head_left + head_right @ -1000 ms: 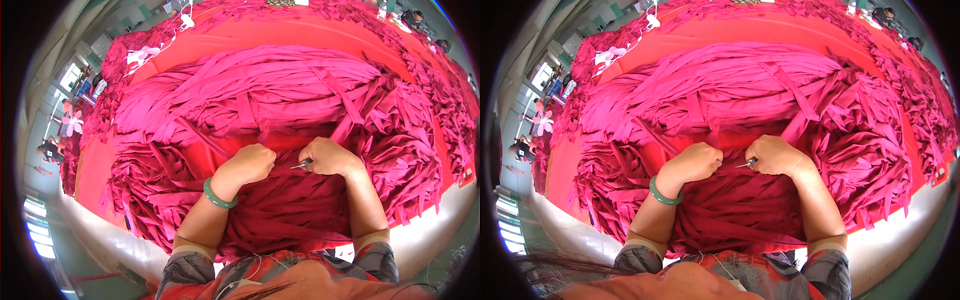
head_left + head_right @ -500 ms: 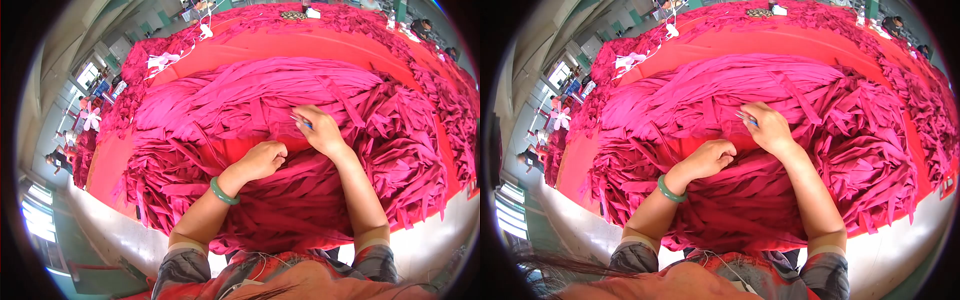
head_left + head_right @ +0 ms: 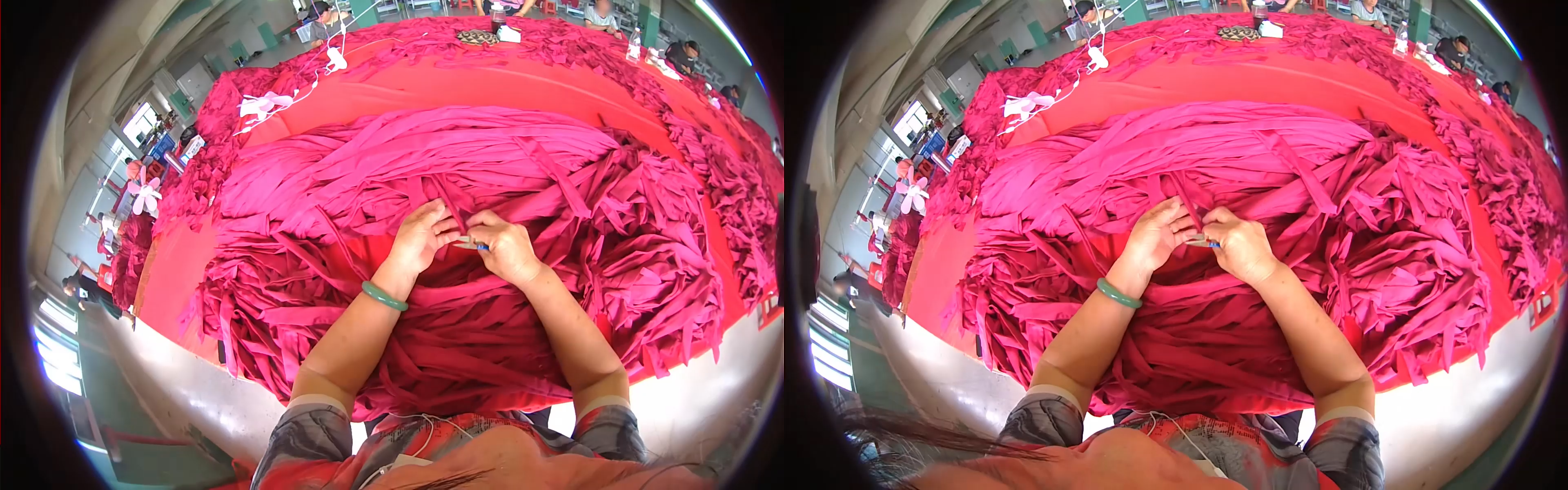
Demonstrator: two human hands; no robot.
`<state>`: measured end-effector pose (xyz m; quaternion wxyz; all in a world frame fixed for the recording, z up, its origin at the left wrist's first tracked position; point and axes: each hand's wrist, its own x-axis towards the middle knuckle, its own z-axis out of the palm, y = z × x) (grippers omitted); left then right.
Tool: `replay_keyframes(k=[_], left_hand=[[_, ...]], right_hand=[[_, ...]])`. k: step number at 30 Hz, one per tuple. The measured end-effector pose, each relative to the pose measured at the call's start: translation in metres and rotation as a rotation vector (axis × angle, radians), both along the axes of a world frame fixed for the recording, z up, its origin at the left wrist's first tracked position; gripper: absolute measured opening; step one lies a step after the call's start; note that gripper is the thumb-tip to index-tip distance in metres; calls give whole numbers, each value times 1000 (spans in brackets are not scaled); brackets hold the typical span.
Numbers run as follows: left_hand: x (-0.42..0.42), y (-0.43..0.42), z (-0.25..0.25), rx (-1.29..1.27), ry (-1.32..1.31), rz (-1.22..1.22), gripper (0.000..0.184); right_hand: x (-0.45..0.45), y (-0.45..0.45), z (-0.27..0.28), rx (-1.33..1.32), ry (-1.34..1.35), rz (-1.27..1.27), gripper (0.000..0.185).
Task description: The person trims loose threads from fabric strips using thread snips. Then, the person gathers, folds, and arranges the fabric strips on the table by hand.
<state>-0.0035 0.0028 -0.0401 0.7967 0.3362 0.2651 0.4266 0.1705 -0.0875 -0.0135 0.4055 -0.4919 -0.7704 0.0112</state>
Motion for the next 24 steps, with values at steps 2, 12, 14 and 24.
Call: replay_keyframes(k=[2,12,14,24], left_hand=[[-1,6,-2,-6,-41,-29,21],[-15,-1,0,121,61,-148,10],[-17,-9,2,74,150,-72,10],[-24,4,9,-64,-60,-227,19]], right_hand=[[2,-3,-8,-36,4,39,13],[-7,1,-15,-46,380,-20,11],[-6,4,-13,-197,535,-16,14],[-4,23,-9,-406,792,-78,13]])
